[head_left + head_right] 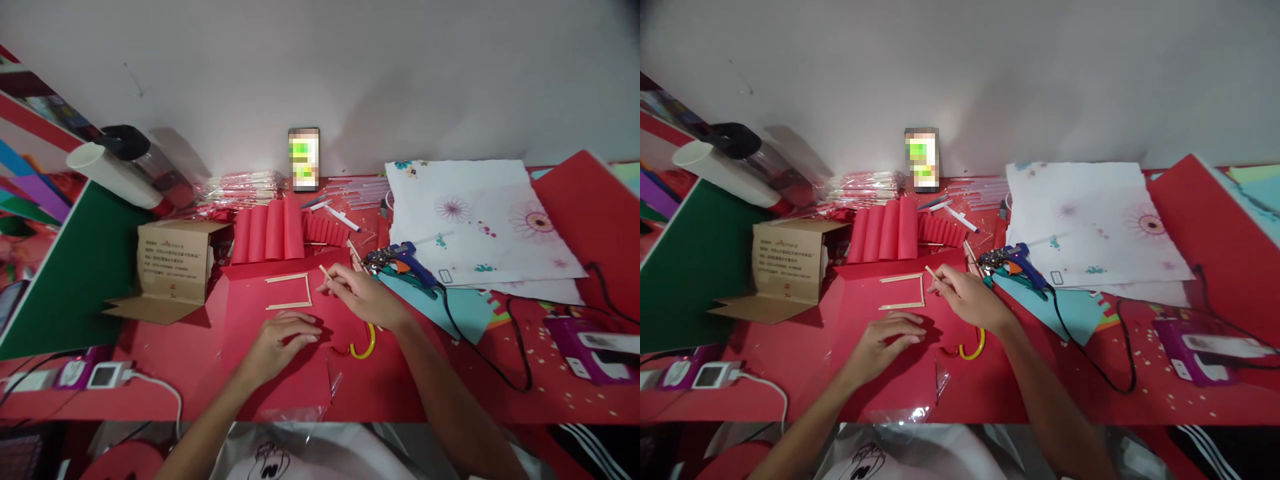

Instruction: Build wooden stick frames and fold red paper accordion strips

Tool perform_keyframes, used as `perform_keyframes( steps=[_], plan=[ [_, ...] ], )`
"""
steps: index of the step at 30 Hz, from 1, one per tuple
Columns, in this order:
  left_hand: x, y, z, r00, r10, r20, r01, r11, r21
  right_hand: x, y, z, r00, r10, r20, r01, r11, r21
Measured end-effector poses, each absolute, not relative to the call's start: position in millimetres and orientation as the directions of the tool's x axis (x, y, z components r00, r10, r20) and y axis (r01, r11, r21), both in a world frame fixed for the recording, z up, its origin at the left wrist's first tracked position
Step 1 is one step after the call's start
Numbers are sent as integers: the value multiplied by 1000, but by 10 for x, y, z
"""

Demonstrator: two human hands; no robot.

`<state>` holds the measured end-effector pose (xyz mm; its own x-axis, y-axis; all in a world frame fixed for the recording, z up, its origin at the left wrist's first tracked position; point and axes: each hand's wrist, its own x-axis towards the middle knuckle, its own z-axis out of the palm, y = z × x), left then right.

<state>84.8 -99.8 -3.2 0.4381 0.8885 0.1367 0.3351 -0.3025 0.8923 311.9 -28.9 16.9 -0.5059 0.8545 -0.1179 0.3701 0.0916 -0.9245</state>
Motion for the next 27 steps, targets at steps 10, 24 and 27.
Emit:
perform_keyframes(
  steps=[10, 24, 27],
  plan=[
    [814, -1172, -85, 429, 866, 256, 404, -438, 803, 2946, -340, 71, -577, 816, -30, 383, 238, -892],
    [524, -1186, 35, 335, 928, -161, 543, -51, 838, 2962, -317, -29, -621, 784, 4, 431, 345, -834],
    [276, -1140, 66, 199, 971, -133, 668, -35, 743, 2983, -299, -27, -609, 793, 12, 420, 335, -843]
  ],
)
